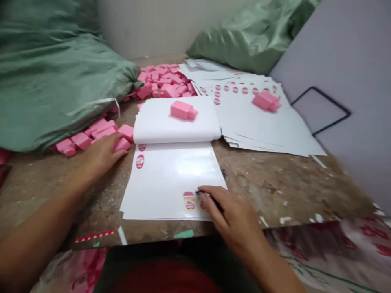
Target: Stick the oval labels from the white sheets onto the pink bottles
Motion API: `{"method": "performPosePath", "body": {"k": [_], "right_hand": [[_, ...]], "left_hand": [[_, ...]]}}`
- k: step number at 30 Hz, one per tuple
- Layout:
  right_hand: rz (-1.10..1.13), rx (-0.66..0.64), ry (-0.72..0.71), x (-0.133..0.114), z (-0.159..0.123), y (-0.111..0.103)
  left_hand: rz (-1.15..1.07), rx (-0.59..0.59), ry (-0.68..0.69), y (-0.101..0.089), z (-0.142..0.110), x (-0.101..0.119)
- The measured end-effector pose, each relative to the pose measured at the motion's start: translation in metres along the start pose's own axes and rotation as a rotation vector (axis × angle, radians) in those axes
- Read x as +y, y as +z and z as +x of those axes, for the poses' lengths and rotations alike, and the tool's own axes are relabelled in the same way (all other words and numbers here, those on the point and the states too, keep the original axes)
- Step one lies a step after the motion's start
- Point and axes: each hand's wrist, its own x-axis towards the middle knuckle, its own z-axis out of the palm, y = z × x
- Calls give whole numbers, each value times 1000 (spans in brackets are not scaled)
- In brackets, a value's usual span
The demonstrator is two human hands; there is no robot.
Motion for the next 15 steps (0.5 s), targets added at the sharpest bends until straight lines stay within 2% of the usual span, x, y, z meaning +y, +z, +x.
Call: {"method": "performPosePath", "body": {"k": [2, 4, 7, 9, 12, 15], "right_hand": [[-79, -28, -17, -3, -1, 0], [-145, -20, -53, -4, -3, 1], [-224, 18, -126, -5, -3, 3], [-268, 30, -159, -5, -1, 4], [-308, 41, -198, -7, 2, 5], [-344, 71, -216, -9, 3, 6]], "left_hand": [[-153, 19, -33, 1, -15, 9], [-411, -38, -122, 6, -38, 25], [-998, -272, -446, 29, -72, 53], [-1264, -367, -628, 49, -88, 66], [-1285, -362, -687, 75, -97, 72], [-1213, -333, -679, 87, -98, 69]]}}
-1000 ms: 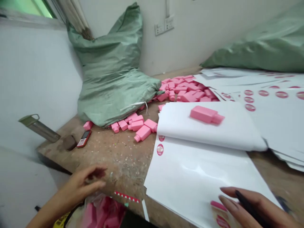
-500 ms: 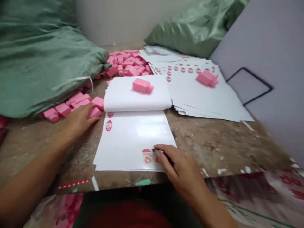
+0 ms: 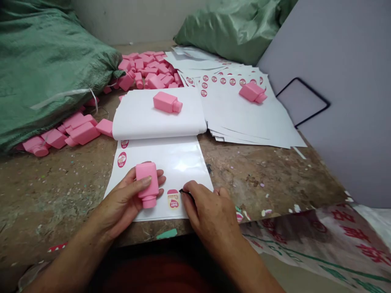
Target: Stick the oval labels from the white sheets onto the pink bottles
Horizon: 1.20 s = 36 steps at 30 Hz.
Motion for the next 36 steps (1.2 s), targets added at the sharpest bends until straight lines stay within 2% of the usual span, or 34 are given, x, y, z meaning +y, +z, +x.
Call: {"method": "performPosePath", "body": {"k": [12, 18, 20, 23, 25, 27, 30, 32, 36], "right_hand": [[-38, 18, 33, -2, 1, 4], [221, -113, 150, 6, 0, 3], [225, -114, 195, 7, -2, 4], [116, -77, 169, 4, -8, 3], [112, -129, 114, -3, -14, 0], [207, -197, 69, -11, -21, -8], [504, -252, 32, -21, -28, -28], [688, -209, 60, -25, -26, -42], [750, 95, 222, -32, -9, -56]], "left_hand": [[59, -33, 10, -5, 0, -5], [21, -23, 1, -5, 2, -1], [-2, -23, -1, -4, 2, 0], [-20, -28, 6, -4, 1, 0], [-23, -25, 15, -4, 1, 0], [-26, -21, 19, -5, 1, 0], [-36, -18, 17, -6, 3, 0], [-40, -24, 22, -6, 3, 0], [-15, -62, 67, -6, -5, -1]]}}
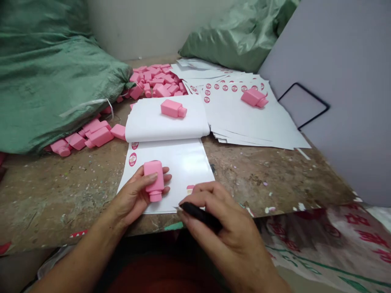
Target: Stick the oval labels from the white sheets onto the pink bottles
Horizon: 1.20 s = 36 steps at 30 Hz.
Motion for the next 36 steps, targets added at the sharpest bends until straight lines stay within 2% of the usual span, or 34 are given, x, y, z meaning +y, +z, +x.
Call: {"method": "performPosePath", "body": {"k": [2, 5, 9, 14, 18, 26, 33, 36], "right_hand": [[33, 65, 35, -4, 7, 7], [204, 47, 141, -6, 13, 23], [386, 79, 255, -5, 15, 44], [347, 152, 205, -1, 14, 54], [320, 199, 203, 1, 14, 57], [293, 180, 185, 5, 11, 61], [222, 186, 140, 4, 12, 63], [43, 205, 49, 5, 12, 63]], "left_hand": [[-6, -33, -4, 0, -10, -2], [-103, -91, -35, 2, -25, -8], [-263, -74, -12, 7, -37, -15], [-319, -76, 30, 13, -38, -17], [-283, -54, 80, 15, -39, -19], [-274, -25, 106, 14, -37, -23], [-83, -88, 139, 12, -44, -24], [-35, -97, 141, 12, -46, -25]]}}
